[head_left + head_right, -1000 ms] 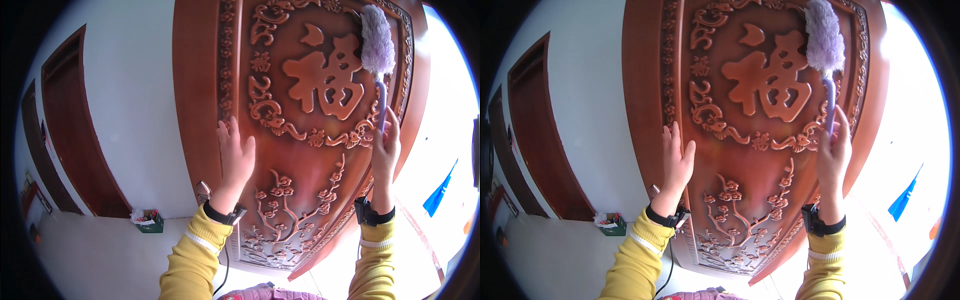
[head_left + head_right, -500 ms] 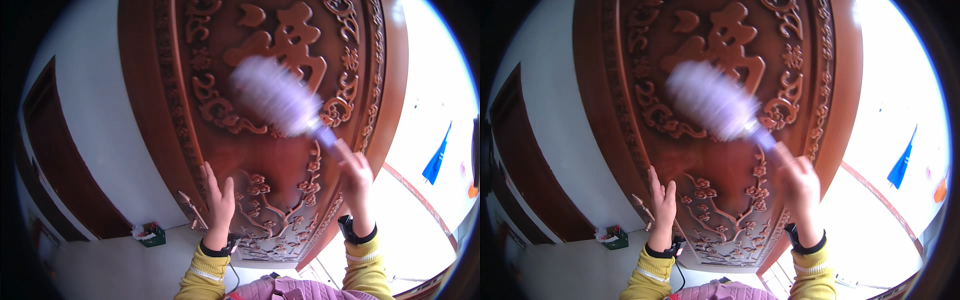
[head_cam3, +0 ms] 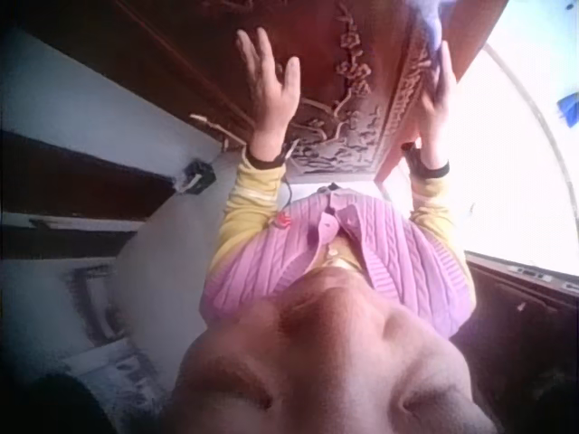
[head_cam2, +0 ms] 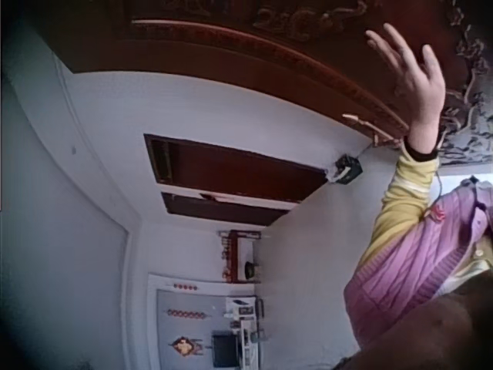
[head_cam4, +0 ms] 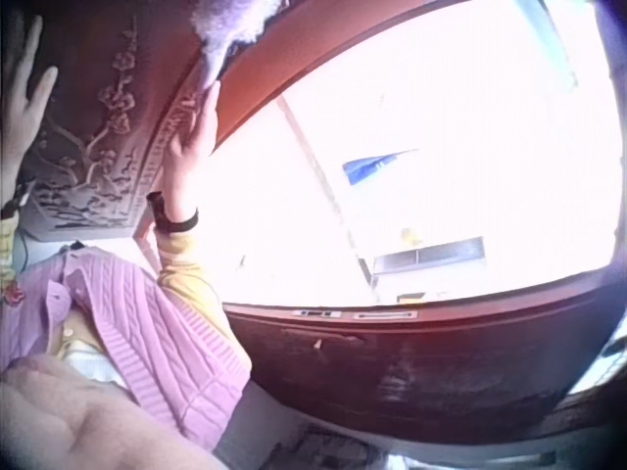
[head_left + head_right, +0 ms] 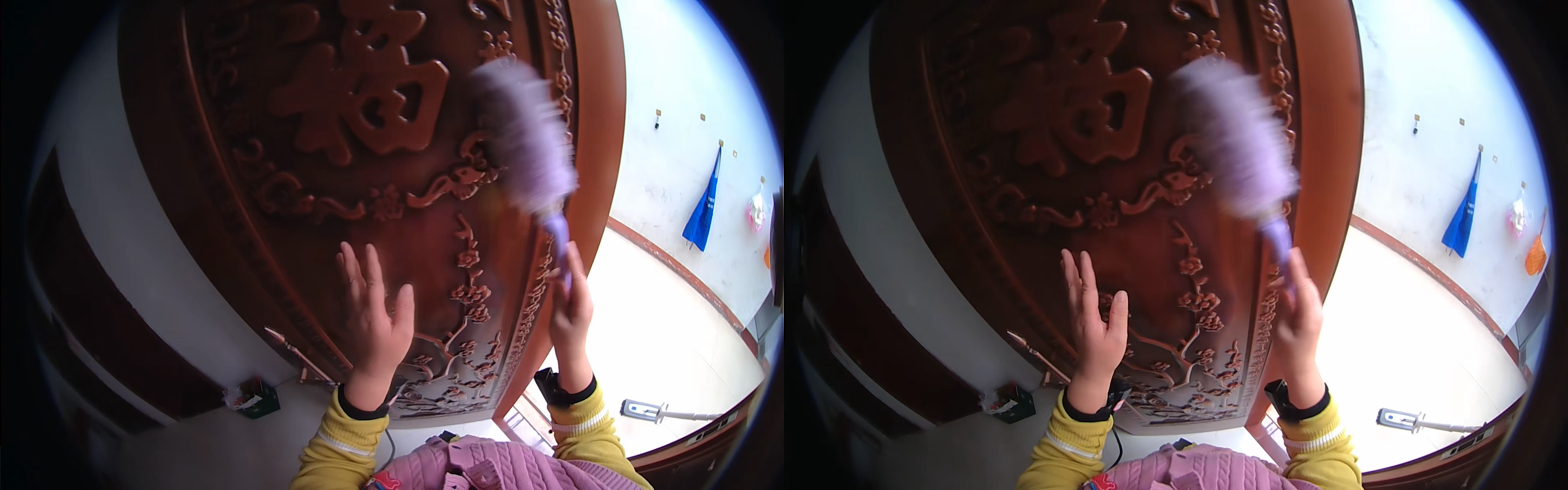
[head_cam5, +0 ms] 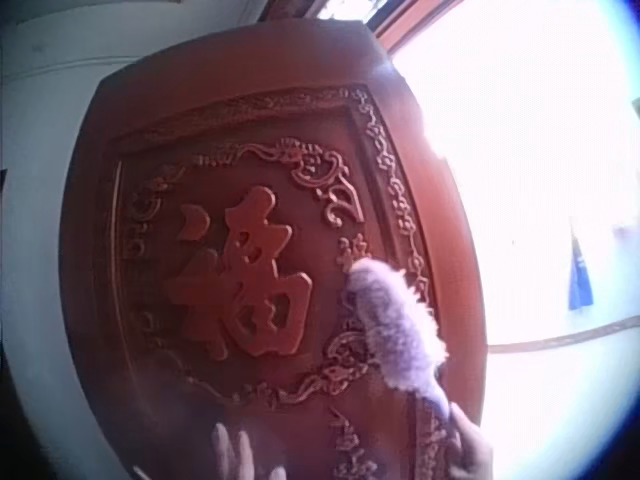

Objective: The person uses a purple duster to wipe dust from a silver suitcase, then moves to dust a white wall and a large carved wooden door. The duster is used on the door's surface and intricate carvings, including the handle area, while the person stands in a living room.

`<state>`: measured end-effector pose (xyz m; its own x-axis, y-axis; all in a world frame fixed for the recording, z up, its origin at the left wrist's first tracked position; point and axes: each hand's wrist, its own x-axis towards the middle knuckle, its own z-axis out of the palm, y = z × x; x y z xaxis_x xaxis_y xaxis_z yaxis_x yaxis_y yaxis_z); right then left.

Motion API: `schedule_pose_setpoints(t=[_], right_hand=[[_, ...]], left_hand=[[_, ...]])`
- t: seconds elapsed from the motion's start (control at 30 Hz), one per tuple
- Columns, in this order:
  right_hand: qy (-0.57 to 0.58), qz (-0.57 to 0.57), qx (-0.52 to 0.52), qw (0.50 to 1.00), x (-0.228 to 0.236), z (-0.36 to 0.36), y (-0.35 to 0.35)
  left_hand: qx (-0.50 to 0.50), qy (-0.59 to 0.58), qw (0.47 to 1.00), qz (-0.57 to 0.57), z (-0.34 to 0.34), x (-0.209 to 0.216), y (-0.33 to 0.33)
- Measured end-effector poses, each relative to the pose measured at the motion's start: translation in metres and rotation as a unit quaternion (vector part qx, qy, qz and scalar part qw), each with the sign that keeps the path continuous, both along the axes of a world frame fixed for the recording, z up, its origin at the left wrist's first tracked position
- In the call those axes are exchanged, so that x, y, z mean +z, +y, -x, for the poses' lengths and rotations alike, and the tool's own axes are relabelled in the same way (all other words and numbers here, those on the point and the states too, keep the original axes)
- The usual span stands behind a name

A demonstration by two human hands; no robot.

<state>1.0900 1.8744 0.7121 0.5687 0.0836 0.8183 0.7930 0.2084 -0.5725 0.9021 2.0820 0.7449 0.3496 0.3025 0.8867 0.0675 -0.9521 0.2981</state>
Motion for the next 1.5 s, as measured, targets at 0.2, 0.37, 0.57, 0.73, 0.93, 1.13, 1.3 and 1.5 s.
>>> schedule_pose_setpoints(t=[0.2,0.37,0.57,0.73,0.93,1.13,1.3,1.5], right_hand=[[-0.073,0.176,-0.043,0.981,-0.026,0.0,-0.022],[-0.046,0.131,-0.122,0.983,-0.047,-0.003,-0.032],[0.059,0.07,-0.036,0.995,-0.067,-0.002,-0.036],[-0.048,0.297,0.031,0.953,-0.083,0.005,-0.045],[0.21,-0.01,0.044,0.977,-0.072,-0.007,-0.038],[-0.053,0.257,0.095,0.96,-0.025,0.011,-0.034],[0.082,-0.018,0.172,0.982,0.037,0.005,-0.007],[-0.052,0.016,0.087,0.995,0.103,0.008,0.04]], left_hand=[[-0.065,0.023,0.997,-0.035,-0.031,0.004,-0.027],[-0.108,0.026,0.993,-0.032,-0.046,-0.001,-0.039],[-0.127,0.036,0.991,-0.022,-0.061,-0.008,-0.051],[-0.12,0.05,0.991,-0.017,-0.062,-0.016,-0.053],[-0.087,0.024,0.996,-0.005,-0.049,-0.015,-0.039],[-0.046,-0.014,0.999,0.011,-0.032,-0.005,-0.017],[-0.017,-0.03,0.999,0.015,-0.014,0.014,0.002],[0.013,-0.069,0.997,-0.041,-0.007,0.051,0.023]])
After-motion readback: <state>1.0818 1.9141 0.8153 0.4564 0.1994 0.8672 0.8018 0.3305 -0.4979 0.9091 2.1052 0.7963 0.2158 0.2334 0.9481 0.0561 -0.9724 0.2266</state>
